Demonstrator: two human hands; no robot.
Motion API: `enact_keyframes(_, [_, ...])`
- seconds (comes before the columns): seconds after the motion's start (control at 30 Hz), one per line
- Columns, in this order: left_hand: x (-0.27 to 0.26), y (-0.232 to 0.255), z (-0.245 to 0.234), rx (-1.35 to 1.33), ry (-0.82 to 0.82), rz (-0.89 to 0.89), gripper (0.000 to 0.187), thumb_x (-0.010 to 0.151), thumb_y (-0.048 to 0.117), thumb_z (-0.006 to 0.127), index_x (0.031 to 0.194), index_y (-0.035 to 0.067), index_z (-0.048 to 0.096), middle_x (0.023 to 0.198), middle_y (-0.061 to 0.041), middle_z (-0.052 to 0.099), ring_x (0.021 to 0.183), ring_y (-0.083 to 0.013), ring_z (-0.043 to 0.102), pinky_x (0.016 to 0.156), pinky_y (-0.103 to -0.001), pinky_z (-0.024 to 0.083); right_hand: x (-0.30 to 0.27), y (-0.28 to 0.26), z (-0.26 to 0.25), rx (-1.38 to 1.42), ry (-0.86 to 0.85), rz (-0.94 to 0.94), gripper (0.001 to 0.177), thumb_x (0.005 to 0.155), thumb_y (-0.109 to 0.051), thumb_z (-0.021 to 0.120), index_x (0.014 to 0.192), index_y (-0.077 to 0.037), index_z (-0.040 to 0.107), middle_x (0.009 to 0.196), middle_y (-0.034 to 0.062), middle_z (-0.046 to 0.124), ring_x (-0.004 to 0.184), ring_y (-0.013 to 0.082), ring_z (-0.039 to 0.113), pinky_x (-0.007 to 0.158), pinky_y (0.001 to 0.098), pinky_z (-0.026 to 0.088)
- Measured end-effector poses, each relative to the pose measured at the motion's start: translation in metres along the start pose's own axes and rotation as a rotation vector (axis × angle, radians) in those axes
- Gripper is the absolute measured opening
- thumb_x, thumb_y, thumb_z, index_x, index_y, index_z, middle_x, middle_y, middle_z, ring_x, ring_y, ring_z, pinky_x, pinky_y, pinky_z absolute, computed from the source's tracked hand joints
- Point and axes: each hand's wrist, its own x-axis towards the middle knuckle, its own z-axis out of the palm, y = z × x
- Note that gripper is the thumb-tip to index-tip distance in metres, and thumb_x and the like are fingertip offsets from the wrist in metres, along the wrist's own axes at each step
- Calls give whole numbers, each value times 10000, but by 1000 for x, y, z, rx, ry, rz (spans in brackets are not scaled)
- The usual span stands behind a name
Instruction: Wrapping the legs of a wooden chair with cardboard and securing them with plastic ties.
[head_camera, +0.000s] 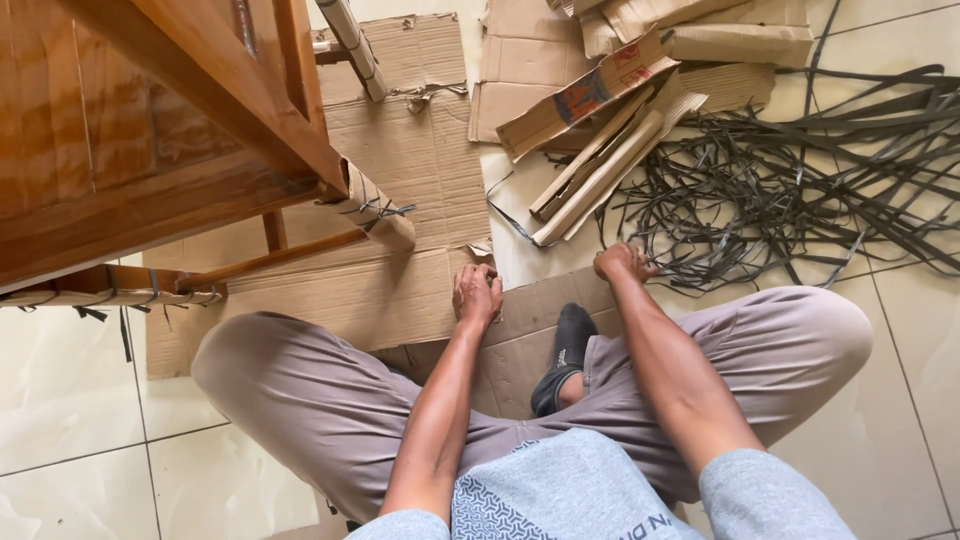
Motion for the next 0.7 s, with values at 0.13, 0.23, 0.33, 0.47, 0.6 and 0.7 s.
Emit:
enact_keyframes(0.13, [3,-4,3,-9,16,18,141,890,296,665,985,212,728,1055,-43,658,1098,-328,653,950,-446,557,-19,-16,9,-40,45,-206,558,1014,-359,571,1385,57,577,1373,284,630,1348,429,552,1140,548,380])
enact_keyframes(0.23, [0,-2,2,-10,37,22,129,883,281,666,965,203,727,1041,-43,661,1092,-327,654,948,-442,557,-55,-41,5,53,46,-532,349,1013,-362,556,1295,-231,713,1315,165,693,1311,378,595,1088,522,479])
enact_keyframes(0.33, [1,-3,2,-28,34,-3,152,898,307,675,1014,224,728,1052,-25,658,1097,-304,658,947,-436,558,-124,-67,-25,248,-27,-839,234,952,-320,662,1145,-274,786,1143,69,766,1118,300,703,988,454,556])
enact_keyframes(0.47, [-5,28,-31,-370,71,-54,289,1007,415,576,1072,173,719,1041,-132,703,1082,-390,679,951,-526,545,-177,-90,-50,732,-384,-843,287,881,-129,708,1161,-84,754,973,107,778,877,132,716,767,261,578])
enact_keyframes(0.6, [-5,57,-66,-687,161,-113,427,1053,550,504,1093,192,735,1041,-105,765,1059,-327,725,964,-495,554,-187,-101,-54,811,-534,-898,403,857,-99,779,1220,-3,634,975,123,753,830,142,716,716,214,573])
enact_keyframes(0.7, [11,49,-63,-877,206,-134,181,943,437,764,1003,271,804,882,20,795,952,-165,755,875,-346,595,-170,-110,-37,747,-576,-923,344,860,-75,795,1158,-10,637,890,131,762,753,159,743,659,227,589])
